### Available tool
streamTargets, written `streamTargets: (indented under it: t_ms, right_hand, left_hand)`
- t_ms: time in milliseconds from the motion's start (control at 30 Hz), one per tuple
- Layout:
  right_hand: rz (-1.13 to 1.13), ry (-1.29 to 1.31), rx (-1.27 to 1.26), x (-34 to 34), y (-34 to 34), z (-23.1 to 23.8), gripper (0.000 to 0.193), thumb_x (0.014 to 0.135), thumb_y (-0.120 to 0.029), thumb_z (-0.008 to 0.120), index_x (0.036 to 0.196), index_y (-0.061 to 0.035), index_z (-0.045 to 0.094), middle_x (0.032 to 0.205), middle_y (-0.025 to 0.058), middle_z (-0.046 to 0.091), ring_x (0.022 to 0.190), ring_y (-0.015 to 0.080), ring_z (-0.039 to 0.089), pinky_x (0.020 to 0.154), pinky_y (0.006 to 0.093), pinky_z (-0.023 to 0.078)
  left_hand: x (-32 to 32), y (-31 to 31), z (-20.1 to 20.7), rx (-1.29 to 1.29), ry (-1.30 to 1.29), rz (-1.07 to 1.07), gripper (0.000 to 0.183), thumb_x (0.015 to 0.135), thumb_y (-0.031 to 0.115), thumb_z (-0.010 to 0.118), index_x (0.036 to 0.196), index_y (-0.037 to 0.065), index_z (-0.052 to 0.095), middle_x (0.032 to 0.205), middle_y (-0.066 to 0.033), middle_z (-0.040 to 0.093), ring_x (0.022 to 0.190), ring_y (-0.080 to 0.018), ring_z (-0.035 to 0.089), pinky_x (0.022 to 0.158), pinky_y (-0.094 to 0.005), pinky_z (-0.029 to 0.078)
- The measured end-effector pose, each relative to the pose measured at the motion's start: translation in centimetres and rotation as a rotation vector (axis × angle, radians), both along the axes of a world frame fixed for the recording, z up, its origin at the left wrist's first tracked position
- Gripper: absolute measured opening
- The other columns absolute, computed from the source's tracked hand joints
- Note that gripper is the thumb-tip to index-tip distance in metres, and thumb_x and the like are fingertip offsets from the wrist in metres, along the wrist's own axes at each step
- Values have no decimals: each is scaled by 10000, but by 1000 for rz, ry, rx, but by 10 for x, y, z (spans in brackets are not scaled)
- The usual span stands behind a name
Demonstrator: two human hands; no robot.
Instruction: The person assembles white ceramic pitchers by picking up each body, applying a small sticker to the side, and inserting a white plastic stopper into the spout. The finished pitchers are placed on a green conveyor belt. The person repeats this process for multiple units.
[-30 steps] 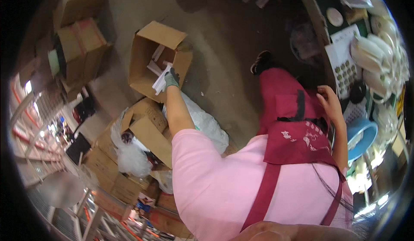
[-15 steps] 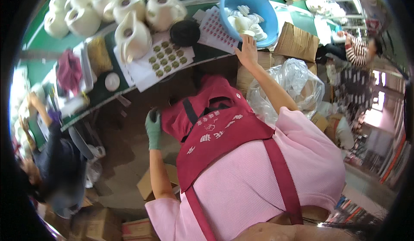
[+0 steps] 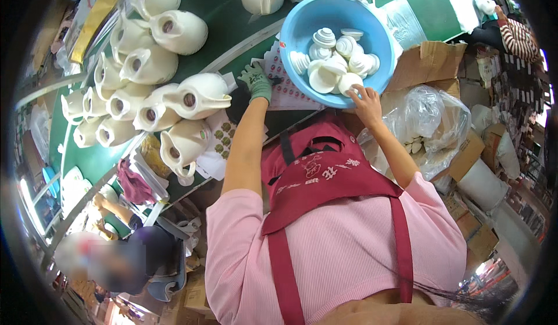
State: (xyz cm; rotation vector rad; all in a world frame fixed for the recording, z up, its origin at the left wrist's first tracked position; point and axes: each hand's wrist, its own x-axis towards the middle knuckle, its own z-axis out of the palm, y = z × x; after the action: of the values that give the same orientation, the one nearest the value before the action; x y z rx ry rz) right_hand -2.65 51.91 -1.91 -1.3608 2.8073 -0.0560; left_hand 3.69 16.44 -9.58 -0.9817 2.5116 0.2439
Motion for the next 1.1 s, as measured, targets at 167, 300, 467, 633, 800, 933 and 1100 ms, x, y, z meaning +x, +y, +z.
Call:
streamTargets:
  t_ms: [167, 300, 467, 633, 800, 933, 1100]
  right_hand:
    - [-54, -73, -56, -9, -16, -2, 583, 671, -23, 702, 1209, -240, 646, 1303, -19, 558, 1115, 246, 540, 901, 413, 454]
    - [-113, -145, -51, -10, -19, -4, 659, 628, 4, 743, 1242, -213, 639, 1337, 3, 553, 1152, 281, 538, 971, 421, 451]
    - [-210, -361, -55, -10, -42, 45, 741, 687, -55, 817, 1368, -193, 559, 1393, 89, 524, 1236, 350, 516, 1054, 459, 451]
    - [-436, -1417, -706, 39, -129, 114, 851, 945, -281, 736, 1623, -251, 223, 1559, 192, 373, 1312, 262, 501, 1049, 401, 483]
    - [-447, -2012, -917, 79, -187, 127, 852, 939, -135, 742, 1620, -177, 233, 1385, 200, 554, 1017, 228, 688, 764, 300, 589]
    - [-349, -1697, -958, 91, -193, 135, 471, 959, -45, 690, 1405, -71, 544, 1132, 56, 682, 846, 102, 677, 797, 233, 553]
    - [9, -1362, -863, 103, -193, 160, 496, 929, 7, 705, 1396, -56, 549, 1300, 79, 635, 1092, 144, 649, 935, 301, 558]
  left_hand:
    - [9, -43, -19, 290, 321, 134, 507, 746, 380, 836, 1167, 146, 676, 1079, -148, 723, 1016, -348, 691, 898, -487, 491]
    - [10, -41, 23, 262, 485, 56, 257, 827, 257, 751, 1053, 137, 730, 1084, -178, 707, 1026, -367, 671, 897, -455, 503]
    - [72, -29, 131, 833, 952, 644, 343, 998, 277, 656, 1175, -14, 618, 1066, -115, 703, 982, -192, 677, 839, -351, 535]
    - [148, -32, 213, 978, 1256, 975, 311, 1034, 248, 614, 1228, 6, 589, 1146, -67, 664, 1006, -141, 644, 844, -315, 540]
    - [197, -30, 226, 331, 1186, 355, 407, 1011, 144, 629, 1378, 5, 522, 1187, -81, 644, 1064, -165, 629, 905, -317, 521]
    - [225, -19, 241, 629, 1490, 677, 810, 856, -107, 733, 1547, 39, 334, 1340, -144, 594, 1121, -196, 627, 963, -325, 525]
    - [267, -31, 259, 671, 1173, 562, 685, 776, -4, 856, 1394, -14, 561, 1215, -118, 673, 1047, -157, 650, 902, -325, 558]
